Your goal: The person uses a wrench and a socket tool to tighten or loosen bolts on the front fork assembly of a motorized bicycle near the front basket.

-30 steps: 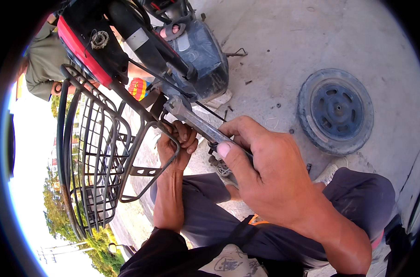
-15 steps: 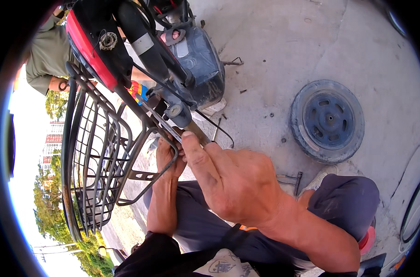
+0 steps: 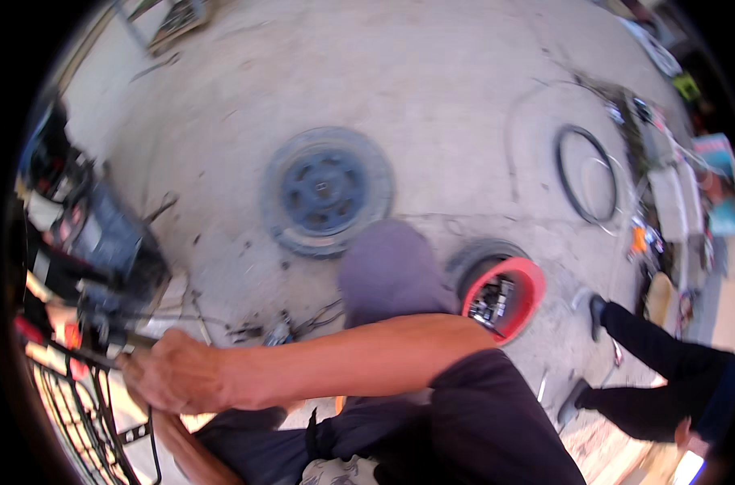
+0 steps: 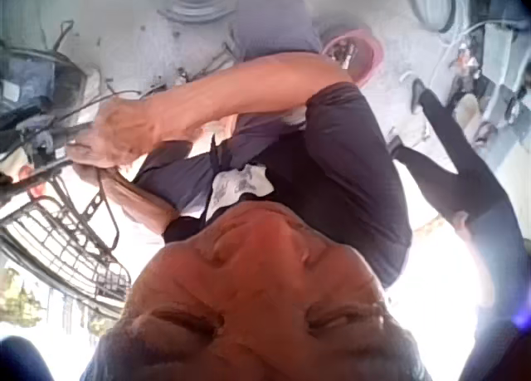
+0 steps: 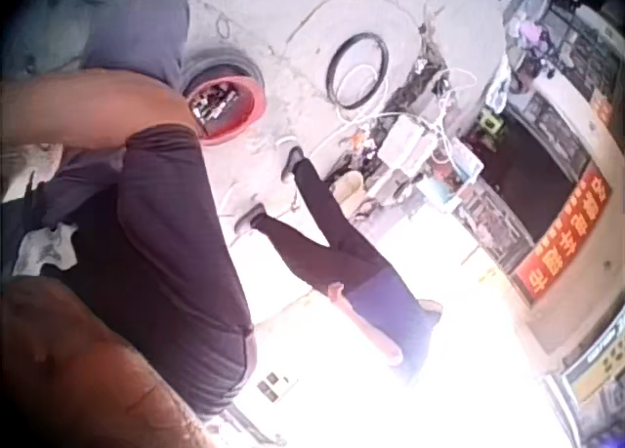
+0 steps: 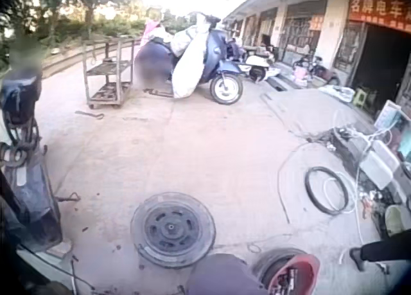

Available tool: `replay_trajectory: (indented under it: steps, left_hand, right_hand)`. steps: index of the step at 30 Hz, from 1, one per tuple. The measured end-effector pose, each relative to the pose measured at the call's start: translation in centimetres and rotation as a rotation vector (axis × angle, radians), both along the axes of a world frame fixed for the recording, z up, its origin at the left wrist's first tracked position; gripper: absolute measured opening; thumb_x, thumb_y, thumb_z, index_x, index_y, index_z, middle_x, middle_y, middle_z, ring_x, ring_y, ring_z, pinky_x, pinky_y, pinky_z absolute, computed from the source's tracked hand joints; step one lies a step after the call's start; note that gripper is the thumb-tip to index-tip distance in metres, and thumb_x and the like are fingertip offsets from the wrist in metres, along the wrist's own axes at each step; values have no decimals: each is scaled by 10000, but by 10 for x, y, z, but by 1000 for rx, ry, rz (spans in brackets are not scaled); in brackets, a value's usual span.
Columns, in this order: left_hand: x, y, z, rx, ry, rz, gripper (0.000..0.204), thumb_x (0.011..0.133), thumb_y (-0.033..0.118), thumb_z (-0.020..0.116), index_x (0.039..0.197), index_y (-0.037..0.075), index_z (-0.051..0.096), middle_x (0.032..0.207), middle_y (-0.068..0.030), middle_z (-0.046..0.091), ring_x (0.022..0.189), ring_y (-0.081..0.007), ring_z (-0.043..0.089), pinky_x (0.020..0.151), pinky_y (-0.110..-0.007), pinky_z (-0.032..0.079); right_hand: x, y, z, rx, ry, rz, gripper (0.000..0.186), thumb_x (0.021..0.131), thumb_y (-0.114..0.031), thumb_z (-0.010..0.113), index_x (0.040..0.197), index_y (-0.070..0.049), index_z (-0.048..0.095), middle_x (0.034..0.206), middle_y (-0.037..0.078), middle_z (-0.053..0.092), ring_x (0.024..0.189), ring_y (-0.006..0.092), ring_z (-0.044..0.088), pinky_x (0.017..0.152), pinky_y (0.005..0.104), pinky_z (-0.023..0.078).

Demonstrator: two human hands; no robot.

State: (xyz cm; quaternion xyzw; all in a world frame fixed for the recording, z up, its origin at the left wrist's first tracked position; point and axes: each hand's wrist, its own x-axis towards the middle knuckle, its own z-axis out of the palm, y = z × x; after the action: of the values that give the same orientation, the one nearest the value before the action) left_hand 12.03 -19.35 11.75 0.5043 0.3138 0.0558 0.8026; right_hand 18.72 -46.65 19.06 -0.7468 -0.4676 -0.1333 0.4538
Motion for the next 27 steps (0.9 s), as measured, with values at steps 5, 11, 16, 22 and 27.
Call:
replay_trajectory:
  steps: [5,11,16,22,27]
  left_hand:
    - [9,16,-23,-32,-117,-140,302,994,307,519,1145,54,586,988,-63,605,897,-196,597,802,-316,503]
    - [22,15,-24,-68,-252,-320,296,993,307,522,1125,48,576,925,-55,568,828,-175,561,735,-299,486]
    - [32,22,-23,-104,-344,-453,291,992,307,524,1107,43,568,873,-49,538,770,-157,531,680,-285,472]
    - [39,50,-18,-156,-408,-608,288,991,307,526,1087,37,558,811,-41,501,700,-135,495,613,-268,454]
    - [41,24,4,-239,-463,-741,287,990,307,528,1070,32,549,759,-35,471,642,-118,465,557,-254,440]
  right_hand:
    - [1,9,-13,-116,50,-106,531,765,-215,614,1124,174,562,828,155,628,669,265,669,501,388,506]
    - [4,-9,-5,-11,165,-58,410,705,-221,664,935,110,585,713,151,640,665,339,676,549,428,507]
    - [12,-23,3,-18,157,-93,395,690,-218,662,906,105,588,652,162,633,624,351,668,571,447,492]
    - [13,-40,14,100,229,-186,306,642,-182,680,781,80,607,599,204,619,596,397,654,580,468,484]
    - [13,-57,30,91,294,-297,180,645,-106,667,733,41,612,573,240,590,580,414,639,581,504,503]
